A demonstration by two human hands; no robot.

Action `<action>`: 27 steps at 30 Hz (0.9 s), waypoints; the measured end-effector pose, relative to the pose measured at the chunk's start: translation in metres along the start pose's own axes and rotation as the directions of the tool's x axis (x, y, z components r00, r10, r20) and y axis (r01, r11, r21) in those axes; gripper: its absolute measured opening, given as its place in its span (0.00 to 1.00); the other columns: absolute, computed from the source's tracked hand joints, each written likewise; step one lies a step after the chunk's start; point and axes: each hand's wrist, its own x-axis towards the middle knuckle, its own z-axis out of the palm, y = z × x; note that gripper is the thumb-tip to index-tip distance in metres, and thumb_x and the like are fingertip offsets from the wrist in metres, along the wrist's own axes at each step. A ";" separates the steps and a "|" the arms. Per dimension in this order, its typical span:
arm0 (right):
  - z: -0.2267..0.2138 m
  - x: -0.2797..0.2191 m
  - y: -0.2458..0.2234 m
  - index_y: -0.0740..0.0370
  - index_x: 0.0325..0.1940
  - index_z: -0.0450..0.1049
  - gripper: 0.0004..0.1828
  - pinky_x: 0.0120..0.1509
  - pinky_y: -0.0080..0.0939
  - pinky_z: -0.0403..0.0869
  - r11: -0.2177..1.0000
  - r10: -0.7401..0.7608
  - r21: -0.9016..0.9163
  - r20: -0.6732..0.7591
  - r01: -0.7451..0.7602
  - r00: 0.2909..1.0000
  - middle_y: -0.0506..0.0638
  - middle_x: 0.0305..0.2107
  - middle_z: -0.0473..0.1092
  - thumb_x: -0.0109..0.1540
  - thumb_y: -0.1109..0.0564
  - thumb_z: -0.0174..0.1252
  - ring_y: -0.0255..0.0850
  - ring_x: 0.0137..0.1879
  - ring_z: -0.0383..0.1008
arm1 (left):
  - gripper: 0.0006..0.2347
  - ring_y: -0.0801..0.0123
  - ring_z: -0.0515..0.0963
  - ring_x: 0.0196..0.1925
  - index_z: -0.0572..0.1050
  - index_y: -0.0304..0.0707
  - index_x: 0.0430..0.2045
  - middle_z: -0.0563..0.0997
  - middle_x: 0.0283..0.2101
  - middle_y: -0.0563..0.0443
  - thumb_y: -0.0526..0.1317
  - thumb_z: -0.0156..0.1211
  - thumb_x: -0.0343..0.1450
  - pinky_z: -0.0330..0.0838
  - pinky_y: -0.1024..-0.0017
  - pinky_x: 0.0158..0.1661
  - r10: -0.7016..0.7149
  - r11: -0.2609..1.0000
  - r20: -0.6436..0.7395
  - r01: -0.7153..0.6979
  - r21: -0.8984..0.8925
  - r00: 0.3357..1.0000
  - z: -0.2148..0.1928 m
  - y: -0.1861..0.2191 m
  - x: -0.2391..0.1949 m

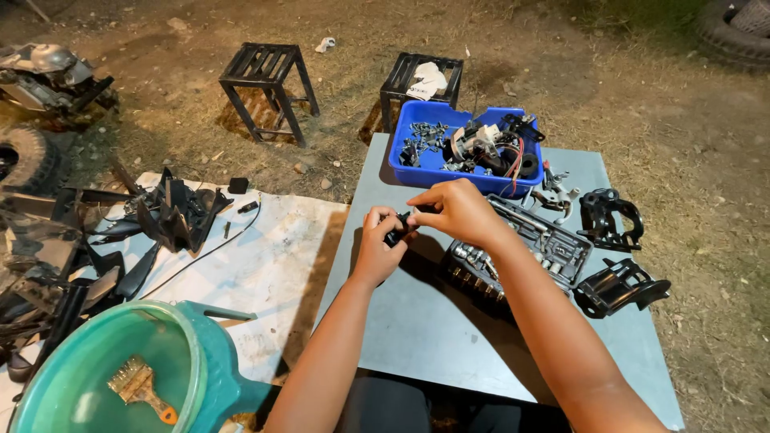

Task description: The person sits at an outdoor metal table and works on small motorcycle components, using a socket set and hand tools to unscrew, separate, and reassemble parts. They pick fasteners from a blue tray, fit sockets onto a component, and turn the parts over to work on different sides.

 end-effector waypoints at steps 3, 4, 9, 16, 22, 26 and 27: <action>0.014 -0.001 0.011 0.59 0.43 0.84 0.20 0.43 0.44 0.78 0.999 0.038 0.009 -0.125 -0.037 0.991 0.60 0.33 0.79 0.51 0.48 0.74 0.47 0.39 0.83 | 0.09 0.57 0.71 0.49 0.74 0.34 0.29 0.72 0.45 0.48 0.31 0.71 0.62 0.68 0.65 0.51 -0.013 1.000 -0.009 0.013 -0.012 1.000 0.002 -0.004 -0.003; 0.018 -0.002 0.009 0.59 0.43 0.84 0.20 0.43 0.44 0.78 0.999 0.038 0.008 -0.124 -0.038 0.992 0.60 0.33 0.79 0.51 0.48 0.74 0.47 0.39 0.83 | 0.09 0.57 0.71 0.49 0.74 0.34 0.29 0.72 0.45 0.48 0.31 0.71 0.62 0.68 0.65 0.51 -0.014 1.000 -0.009 0.014 -0.013 1.000 0.001 0.000 -0.003; 0.036 0.003 0.015 0.60 0.42 0.84 0.20 0.46 0.43 0.79 0.987 0.123 -0.072 -0.231 -0.143 0.965 0.60 0.34 0.80 0.53 0.45 0.73 0.48 0.40 0.83 | 0.09 0.55 0.71 0.47 0.78 0.35 0.30 0.73 0.42 0.49 0.31 0.74 0.62 0.69 0.63 0.48 -0.032 0.999 -0.003 0.032 -0.013 0.999 -0.004 0.016 0.003; 0.008 0.001 -0.003 0.55 0.43 0.84 0.18 0.40 0.44 0.75 0.999 -0.018 -0.044 -0.094 0.014 0.995 0.54 0.33 0.79 0.51 0.50 0.74 0.49 0.35 0.80 | 0.14 0.56 0.73 0.49 0.72 0.35 0.29 0.72 0.44 0.49 0.33 0.74 0.60 0.70 0.64 0.50 -0.023 1.000 -0.021 0.023 -0.003 1.000 -0.003 0.002 0.003; 0.001 0.002 0.007 0.56 0.45 0.83 0.19 0.43 0.43 0.76 0.936 -0.339 0.121 0.061 0.331 0.939 0.52 0.34 0.79 0.50 0.58 0.73 0.47 0.38 0.80 | 0.15 0.54 0.73 0.48 0.74 0.37 0.29 0.73 0.44 0.48 0.33 0.77 0.57 0.69 0.62 0.49 0.018 1.000 -0.026 -0.018 0.016 1.000 -0.003 0.002 0.002; 0.002 0.002 -0.007 0.56 0.45 0.84 0.18 0.41 0.44 0.75 0.990 -0.142 -0.019 0.009 0.143 0.990 0.54 0.32 0.79 0.51 0.53 0.73 0.49 0.36 0.80 | 0.14 0.55 0.74 0.48 0.73 0.36 0.30 0.73 0.44 0.49 0.33 0.75 0.60 0.71 0.63 0.49 -0.006 1.000 -0.028 0.006 0.004 1.000 -0.002 -0.002 0.004; 0.003 0.002 -0.013 0.56 0.45 0.84 0.18 0.41 0.46 0.75 0.998 -0.006 -0.066 -0.017 0.005 1.000 0.56 0.31 0.79 0.52 0.51 0.73 0.50 0.35 0.80 | 0.14 0.56 0.74 0.48 0.72 0.35 0.30 0.73 0.44 0.49 0.35 0.75 0.60 0.71 0.64 0.48 -0.043 0.999 -0.023 0.043 -0.013 0.999 -0.001 -0.003 0.003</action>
